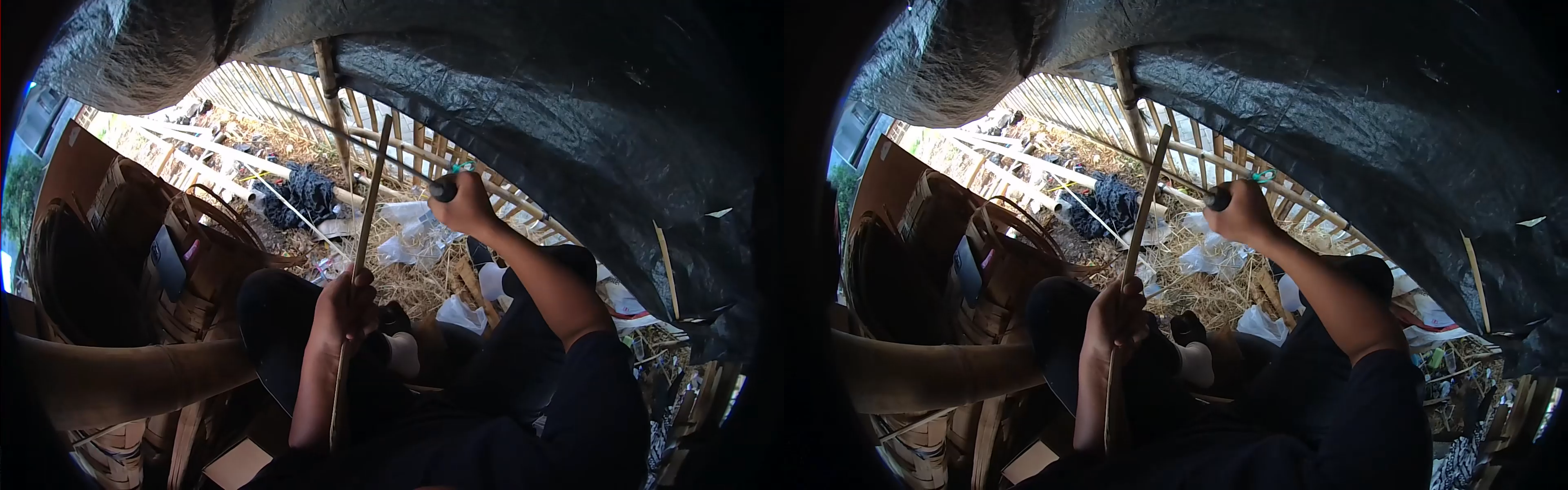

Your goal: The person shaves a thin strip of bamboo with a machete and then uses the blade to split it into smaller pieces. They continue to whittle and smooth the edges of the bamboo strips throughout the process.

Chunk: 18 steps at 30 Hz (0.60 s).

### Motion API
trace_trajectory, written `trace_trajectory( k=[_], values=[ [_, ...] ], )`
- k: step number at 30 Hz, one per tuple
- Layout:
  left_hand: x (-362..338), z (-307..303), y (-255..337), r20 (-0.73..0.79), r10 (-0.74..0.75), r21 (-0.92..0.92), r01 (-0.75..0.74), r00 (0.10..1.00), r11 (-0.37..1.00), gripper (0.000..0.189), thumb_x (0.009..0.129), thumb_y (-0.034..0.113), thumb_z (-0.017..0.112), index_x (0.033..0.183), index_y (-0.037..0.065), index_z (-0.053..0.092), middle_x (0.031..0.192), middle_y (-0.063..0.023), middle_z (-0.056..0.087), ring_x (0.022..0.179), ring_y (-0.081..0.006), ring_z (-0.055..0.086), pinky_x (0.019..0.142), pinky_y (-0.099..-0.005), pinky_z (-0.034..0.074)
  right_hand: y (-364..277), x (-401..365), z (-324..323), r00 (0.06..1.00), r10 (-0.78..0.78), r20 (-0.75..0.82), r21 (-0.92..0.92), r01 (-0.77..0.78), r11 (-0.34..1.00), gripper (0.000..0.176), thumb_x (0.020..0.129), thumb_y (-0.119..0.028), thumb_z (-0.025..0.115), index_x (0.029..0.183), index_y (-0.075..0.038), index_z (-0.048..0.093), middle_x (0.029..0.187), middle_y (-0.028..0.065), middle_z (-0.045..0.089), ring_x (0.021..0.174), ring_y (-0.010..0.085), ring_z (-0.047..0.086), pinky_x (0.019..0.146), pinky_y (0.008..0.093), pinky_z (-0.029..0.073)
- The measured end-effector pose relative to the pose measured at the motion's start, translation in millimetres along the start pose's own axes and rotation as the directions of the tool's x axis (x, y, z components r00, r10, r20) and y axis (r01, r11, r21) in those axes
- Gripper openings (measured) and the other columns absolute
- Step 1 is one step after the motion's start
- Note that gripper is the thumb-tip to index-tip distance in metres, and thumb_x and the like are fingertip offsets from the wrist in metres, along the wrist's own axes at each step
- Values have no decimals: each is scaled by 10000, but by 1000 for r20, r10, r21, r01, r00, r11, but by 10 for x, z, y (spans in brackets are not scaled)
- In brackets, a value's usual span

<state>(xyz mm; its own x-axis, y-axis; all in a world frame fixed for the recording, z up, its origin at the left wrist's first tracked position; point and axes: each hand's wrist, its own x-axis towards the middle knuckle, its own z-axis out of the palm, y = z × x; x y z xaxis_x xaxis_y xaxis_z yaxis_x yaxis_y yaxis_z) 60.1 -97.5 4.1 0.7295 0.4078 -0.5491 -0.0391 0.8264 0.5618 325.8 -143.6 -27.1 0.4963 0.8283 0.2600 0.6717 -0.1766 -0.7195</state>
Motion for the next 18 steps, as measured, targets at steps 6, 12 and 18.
trace_trajectory(
  k=[6, 12, 18],
  values=[
    [97, -44, -145, 3, -20, -18, 21, 1000, 1000, 291, 1008, 388, 340, 831, 177, 433, 568, 61, 341, 360, -82, 295, 332, -228, 241, -95, -169, 213, 967, -240, 91, -150, 251, 956, 150, 603, -206, 670, 618, -77, 595, 583, 147, 590, 585, 361, 610, 598, 456, 498],
    [104, -42, -151, 14, -20, -62, 21, 1000, 998, 280, 1003, 397, 360, 841, 177, 422, 579, 65, 346, 384, -86, 328, 337, -229, 258, 74, 114, 295, 975, -171, 142, -352, 212, 912, 159, 579, -219, 669, 639, -89, 599, 623, 132, 613, 644, 344, 633, 617, 448, 506],
    [62, 39, -249, -42, -86, -91, 82, 995, 992, 277, 1004, 392, 359, 847, 174, 425, 582, 64, 342, 369, -86, 313, 322, -225, 248, 232, 563, 40, 979, 180, -96, -529, -203, 824, 182, 639, -184, 662, 774, -66, 696, 759, 187, 671, 767, 373, 669, 709, 468, 542]
  ],
)
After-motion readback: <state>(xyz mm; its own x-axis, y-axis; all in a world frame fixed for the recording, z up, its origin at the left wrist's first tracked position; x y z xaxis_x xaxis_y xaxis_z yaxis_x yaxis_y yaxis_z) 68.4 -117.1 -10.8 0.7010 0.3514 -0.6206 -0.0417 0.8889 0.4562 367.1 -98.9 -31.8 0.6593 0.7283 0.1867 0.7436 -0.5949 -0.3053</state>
